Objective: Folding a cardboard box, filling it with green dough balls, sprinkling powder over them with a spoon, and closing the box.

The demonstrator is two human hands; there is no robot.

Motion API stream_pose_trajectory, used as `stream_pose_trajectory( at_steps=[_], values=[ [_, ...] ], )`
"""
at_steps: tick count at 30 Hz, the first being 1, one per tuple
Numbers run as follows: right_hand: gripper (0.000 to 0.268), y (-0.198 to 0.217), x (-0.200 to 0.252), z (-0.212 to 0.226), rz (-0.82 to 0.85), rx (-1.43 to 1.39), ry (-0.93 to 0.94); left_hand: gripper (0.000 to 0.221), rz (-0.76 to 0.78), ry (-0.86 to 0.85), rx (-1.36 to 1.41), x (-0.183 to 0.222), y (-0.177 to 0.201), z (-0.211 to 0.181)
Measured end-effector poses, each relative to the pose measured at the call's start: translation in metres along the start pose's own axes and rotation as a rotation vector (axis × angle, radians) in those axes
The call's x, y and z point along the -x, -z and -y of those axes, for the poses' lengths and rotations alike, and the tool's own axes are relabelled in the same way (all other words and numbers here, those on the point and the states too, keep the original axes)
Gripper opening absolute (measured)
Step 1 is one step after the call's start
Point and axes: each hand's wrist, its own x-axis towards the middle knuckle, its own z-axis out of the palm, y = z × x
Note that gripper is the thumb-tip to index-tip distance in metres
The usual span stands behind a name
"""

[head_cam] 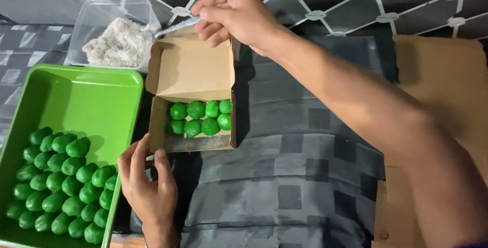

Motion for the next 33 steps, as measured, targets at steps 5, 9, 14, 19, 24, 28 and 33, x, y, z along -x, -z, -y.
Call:
stream_pose_trajectory(
  at_steps=[5, 9, 14, 19, 24, 28, 33],
  values=[
    [0.017, 0.012, 0.045, 0.017, 0.063, 0.010, 0.042, 0.030, 0.009, 0.012, 0.022, 0.000, 0.000, 0.000],
    [0.015, 0.025, 0.082, 0.021, 0.167, 0.010, 0.058, 0.031, 0.026, 0.015, -0.022, 0.003, -0.001, 0.005],
    [0.019, 0.038, 0.118, 0.016, 0.244, 0.045, 0.063, 0.031, 0.023, 0.010, -0.008, 0.003, -0.001, 0.006],
    [0.023, 0.042, 0.151, 0.008, 0.279, 0.061, 0.038, 0.031, 0.026, 0.047, 0.000, 0.002, -0.001, 0.003],
    [0.023, 0.033, 0.171, 0.007, 0.171, 0.231, -0.133, 0.031, 0.020, 0.038, 0.003, 0.001, 0.000, 0.000],
    [0.023, 0.027, 0.180, 0.007, 0.160, 0.375, -0.056, 0.029, 0.013, -0.007, -0.005, 0.000, 0.000, 0.001],
    [0.026, 0.025, 0.188, 0.011, 0.347, 0.751, 0.516, 0.031, 0.026, 0.055, 0.020, 0.001, -0.002, 0.003]
  ],
)
